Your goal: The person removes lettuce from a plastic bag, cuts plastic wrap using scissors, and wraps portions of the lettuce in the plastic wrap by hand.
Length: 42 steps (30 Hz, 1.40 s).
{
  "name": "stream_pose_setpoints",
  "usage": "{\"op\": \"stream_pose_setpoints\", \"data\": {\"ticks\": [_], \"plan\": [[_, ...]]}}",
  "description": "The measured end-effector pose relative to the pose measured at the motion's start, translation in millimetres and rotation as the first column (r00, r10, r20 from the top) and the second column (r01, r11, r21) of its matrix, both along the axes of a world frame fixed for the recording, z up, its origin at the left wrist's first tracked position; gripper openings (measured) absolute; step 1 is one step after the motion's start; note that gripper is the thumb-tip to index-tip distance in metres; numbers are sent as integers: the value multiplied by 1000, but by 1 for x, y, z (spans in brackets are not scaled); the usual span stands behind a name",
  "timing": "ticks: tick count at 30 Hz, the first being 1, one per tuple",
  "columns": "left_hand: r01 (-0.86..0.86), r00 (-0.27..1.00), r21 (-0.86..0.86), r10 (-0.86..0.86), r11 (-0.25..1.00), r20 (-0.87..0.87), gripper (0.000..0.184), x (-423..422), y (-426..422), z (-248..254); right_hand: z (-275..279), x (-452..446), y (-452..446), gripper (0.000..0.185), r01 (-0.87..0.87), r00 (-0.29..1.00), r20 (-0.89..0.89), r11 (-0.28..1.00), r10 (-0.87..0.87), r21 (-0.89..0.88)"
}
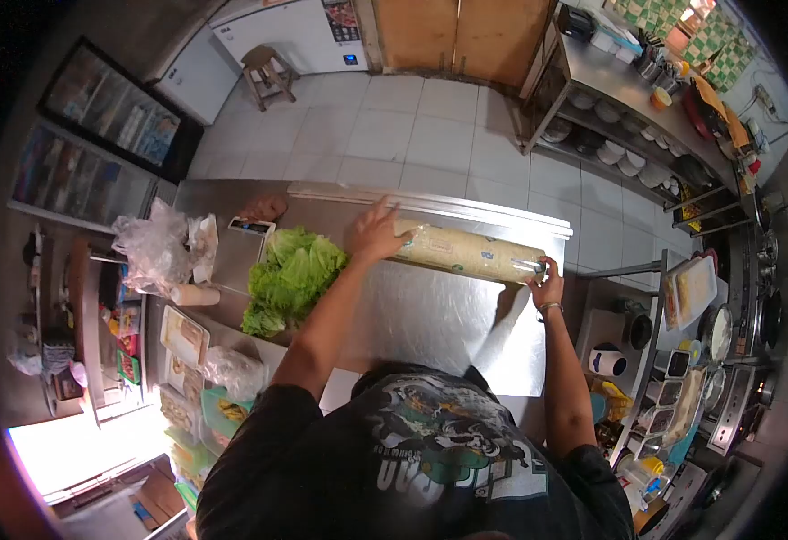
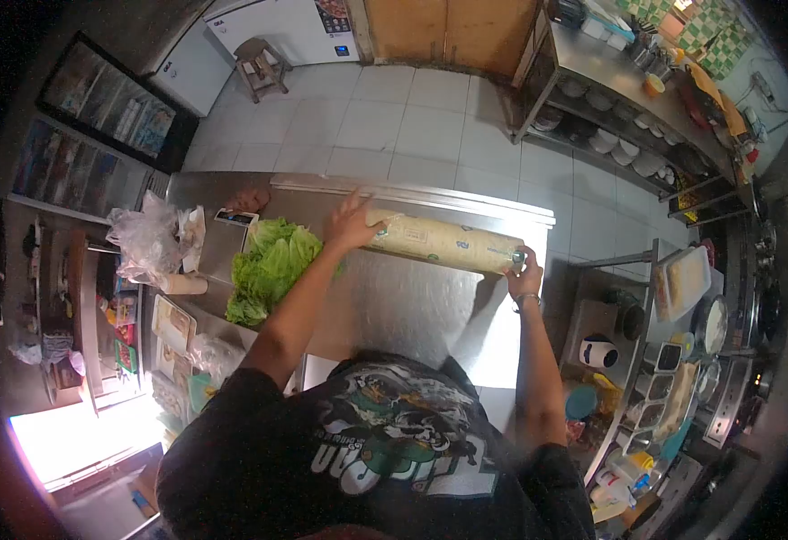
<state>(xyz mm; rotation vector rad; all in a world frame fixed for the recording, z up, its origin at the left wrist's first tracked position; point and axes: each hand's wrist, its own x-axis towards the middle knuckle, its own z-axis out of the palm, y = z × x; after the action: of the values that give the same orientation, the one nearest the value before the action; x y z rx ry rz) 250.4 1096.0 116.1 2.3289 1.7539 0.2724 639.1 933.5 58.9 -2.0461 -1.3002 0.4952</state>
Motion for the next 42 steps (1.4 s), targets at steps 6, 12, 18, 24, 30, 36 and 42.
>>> {"op": "stream_pose_setpoints", "data": {"ticks": [6, 12, 18, 24, 30, 36, 42], "plan": [[256, 967, -503, -223, 826, 126, 32, 33, 39, -22, 9, -5, -8, 69, -13, 999, -39, 998, 11, -58], [412, 906, -104, -395, 905, 151, 20, 25, 22, -21, -3, 2, 1, 67, 15, 1000, 7, 999, -15, -43], [322, 860, -196, -201, 926, 469, 16, 10, 29, -31, -5, 5, 6, 67, 34, 997, 78, 991, -24, -131], [295, 854, -287, -116, 912, 507, 24, 18, 29, -19, -2, 7, 8, 63, 1, 976, 216, 985, 37, -172], [408, 912, -124, -409, 904, 19, 19, 26, 20, -12, 24, -20, 27, 61, 153, 853, 522, 950, 13, -273], [126, 906, 110, -160, 986, 391, 11, 41, -4, 16, 33, -111, 60, 69, -331, 823, 419, 923, 384, -195], [48, 915, 58, -67, 997, 398, 19, 35, -9, 2, 7, -161, 85, 20, -370, 811, 426, 915, 402, -160]]}}
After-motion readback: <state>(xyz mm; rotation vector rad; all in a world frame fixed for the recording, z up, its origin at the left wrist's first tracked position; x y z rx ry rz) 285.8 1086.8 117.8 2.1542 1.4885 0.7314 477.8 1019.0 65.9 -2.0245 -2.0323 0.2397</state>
